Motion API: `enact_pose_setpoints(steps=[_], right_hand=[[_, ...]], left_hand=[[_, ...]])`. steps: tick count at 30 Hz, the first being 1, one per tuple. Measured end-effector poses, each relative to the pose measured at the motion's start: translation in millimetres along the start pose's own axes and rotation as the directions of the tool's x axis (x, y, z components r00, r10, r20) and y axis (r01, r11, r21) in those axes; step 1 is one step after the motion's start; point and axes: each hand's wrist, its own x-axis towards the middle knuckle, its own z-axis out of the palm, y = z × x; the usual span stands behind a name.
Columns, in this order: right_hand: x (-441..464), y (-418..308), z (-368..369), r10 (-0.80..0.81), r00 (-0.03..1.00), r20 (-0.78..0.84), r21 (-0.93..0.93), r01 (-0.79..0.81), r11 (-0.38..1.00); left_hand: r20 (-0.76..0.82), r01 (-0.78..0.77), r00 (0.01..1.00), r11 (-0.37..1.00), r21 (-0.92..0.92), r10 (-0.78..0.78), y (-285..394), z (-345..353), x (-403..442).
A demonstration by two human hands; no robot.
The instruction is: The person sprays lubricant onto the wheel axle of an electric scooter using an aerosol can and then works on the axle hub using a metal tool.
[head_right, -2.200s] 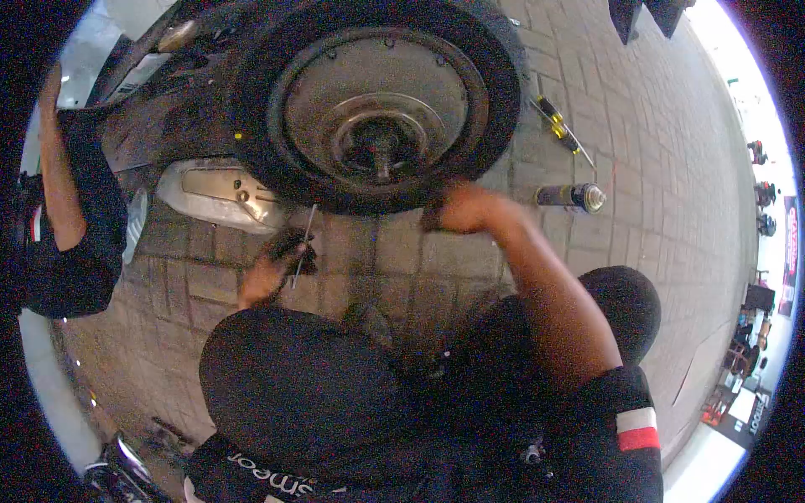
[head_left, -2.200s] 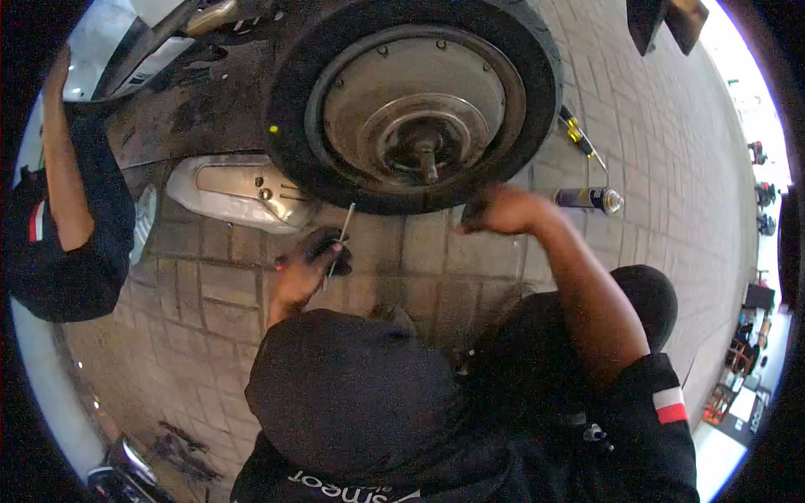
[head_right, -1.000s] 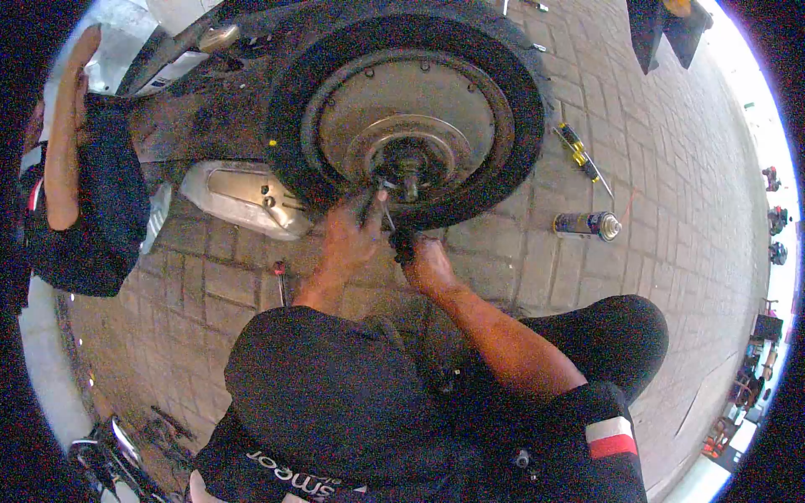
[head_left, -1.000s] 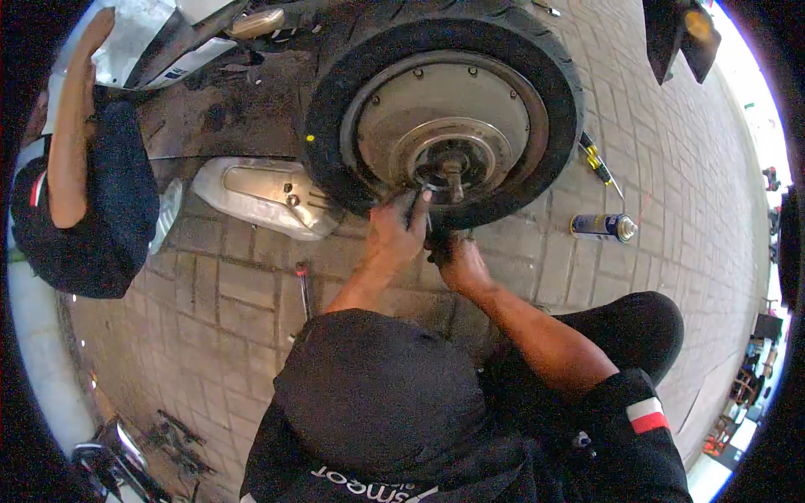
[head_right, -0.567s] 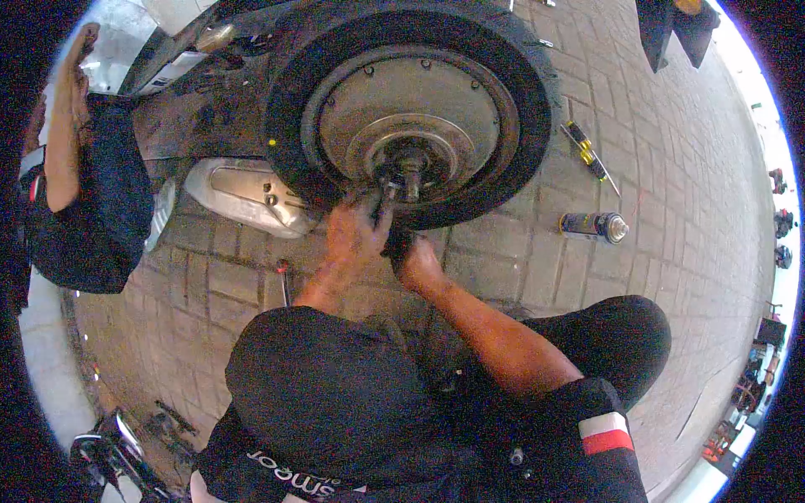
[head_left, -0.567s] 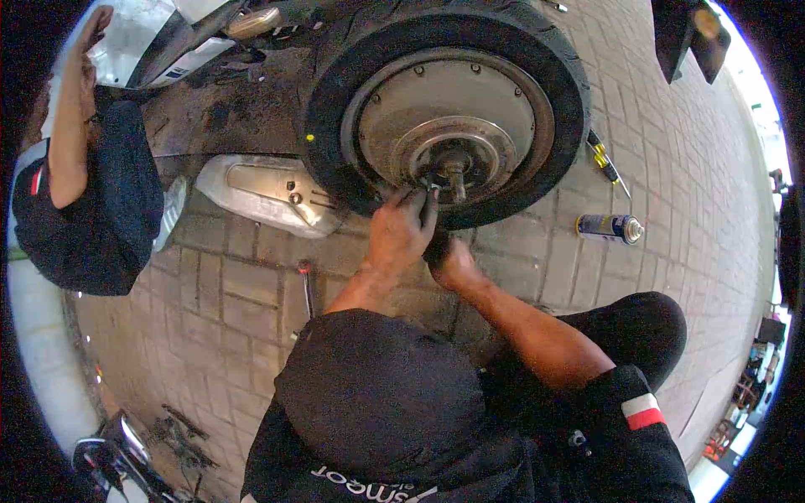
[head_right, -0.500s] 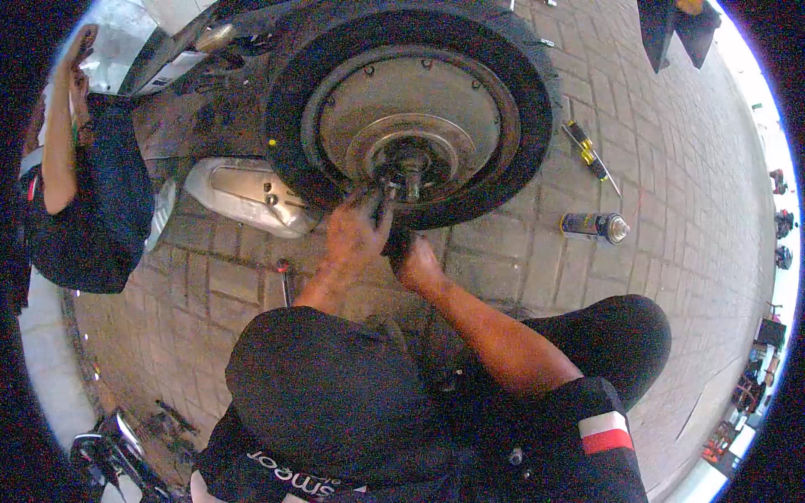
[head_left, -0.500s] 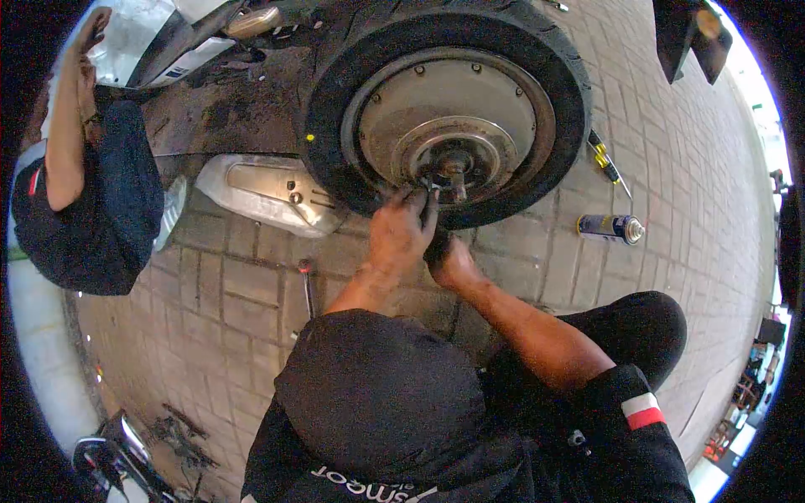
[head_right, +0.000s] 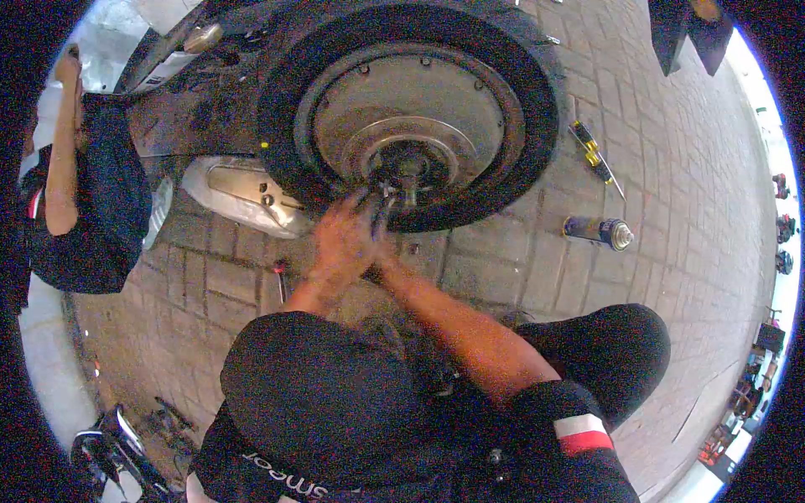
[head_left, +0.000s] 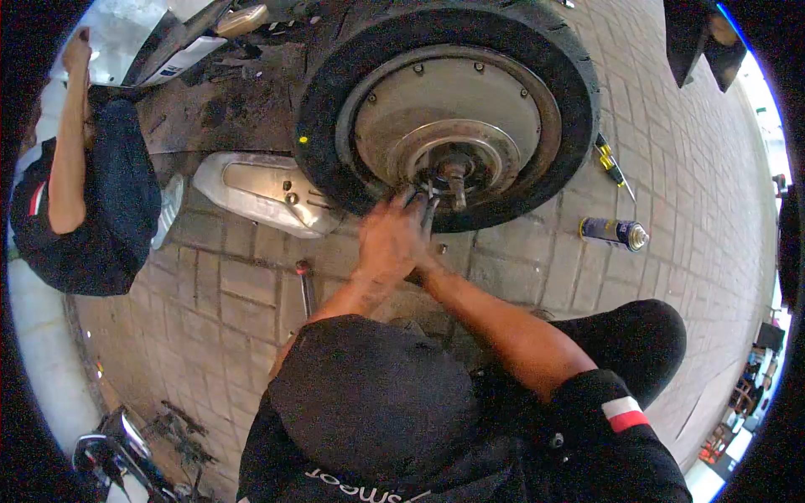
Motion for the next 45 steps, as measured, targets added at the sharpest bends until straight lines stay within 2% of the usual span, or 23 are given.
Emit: enact_pose_setpoints(steps=[7,13,15,16,18,19,21,22,23,25,27,28,30,31,32,33,37,38,39,40,41,43,45], right_hand=[[12,2,19,0.005,0.997,0.074,-0.021,-0.003,1.000],[20,15,19,0.011,0.977,0.212,-0.094,0.009,0.996],[22,27,3,0.049,0.957,0.286,-0.178,0.003,0.984],[20,29,-16,0.086,0.942,0.324,-0.232,-0.010,0.973],[18,33,-65,0.168,0.901,0.399,-0.348,-0.021,0.937],[17,29,-97,0.202,0.882,0.426,-0.407,-0.013,0.913],[9,15,-155,0.238,0.857,0.457,-0.502,0.028,0.864],[3,6,-183,0.222,0.866,0.449,-0.530,0.058,0.846],[-4,-3,-211,0.205,0.874,0.440,-0.557,0.087,0.826],[-16,-4,-259,0.043,0.959,0.279,-0.328,0.053,0.943],[-31,-57,-298,0.366,0.920,0.141,0.036,-0.374,0.927],[-34,-55,-296,0.365,0.921,0.138,0.034,-0.373,0.927],[-42,-40,-280,0.474,0.880,-0.020,0.574,-0.378,0.726],[-41,-29,-267,0.470,0.882,-0.028,0.571,-0.372,0.732],[-37,-15,-248,0.553,0.832,0.041,0.846,-0.323,0.423],[-34,-8,-234,0.594,0.792,0.144,0.977,-0.210,0.043],[-29,-14,-196,0.665,0.745,-0.047,0.999,0.041,0.025],[-33,-20,-189,0.686,0.722,-0.092,0.990,-0.011,0.144],[-38,-27,-188,0.688,0.721,-0.084,0.990,-0.019,0.141],[-41,-39,-193,0.695,0.685,-0.221,0.956,0.011,0.293],[-43,-46,-194,0.680,0.642,-0.355,0.897,0.028,0.441],[-42,-31,-189,0.655,0.677,-0.337,0.910,0.055,0.411],[-51,-33,-176,0.495,0.826,-0.270,0.794,-0.100,0.599]], left_hand=[[0.131,-0.042,0.991,0.987,0.153,0.022,-2,-10,11],[0.014,0.055,0.998,0.997,-0.045,-0.054,4,0,5],[-0.081,0.062,0.992,0.943,-0.327,-0.093,7,1,7],[-0.079,0.064,0.992,0.944,-0.325,-0.095,7,6,9],[0.065,0.211,0.974,0.765,-0.608,-0.217,6,15,7],[0.065,0.205,0.976,0.762,-0.614,-0.209,7,12,10],[0.253,0.397,0.900,0.430,-0.811,-0.354,15,-1,13],[0.248,0.385,0.905,0.417,-0.823,-0.345,19,-5,15],[0.373,0.465,0.848,0.192,-0.864,-0.376,22,-9,16],[0.500,0.521,0.782,-0.049,-0.852,-0.373,22,-8,15],[0.715,0.576,0.669,-0.466,-0.672,-0.203,14,3,14],[0.713,0.574,0.672,-0.466,-0.673,-0.201,11,13,12],[0.646,0.457,0.762,-0.660,-0.597,-0.057,7,32,9],[0.639,0.452,0.768,-0.661,-0.599,-0.054,6,33,9],[0.642,0.484,0.765,-0.605,-0.632,-0.058,4,32,8],[0.644,0.513,0.762,-0.546,-0.662,-0.065,2,33,8],[0.707,0.566,0.706,-0.559,-0.606,-0.052,0,40,9],[0.715,0.637,0.698,-0.420,-0.646,-0.043,0,34,5],[0.724,0.692,0.689,-0.270,-0.670,-0.031,1,29,2],[0.723,0.691,0.690,-0.269,-0.671,-0.031,8,9,4],[0.676,0.665,0.736,-0.152,-0.731,-0.030,18,-17,2],[0.620,0.619,0.784,-0.040,-0.784,-0.028,16,-16,-6],[0.538,0.545,0.701,0.136,-0.827,0.468,-10,23,-21]])
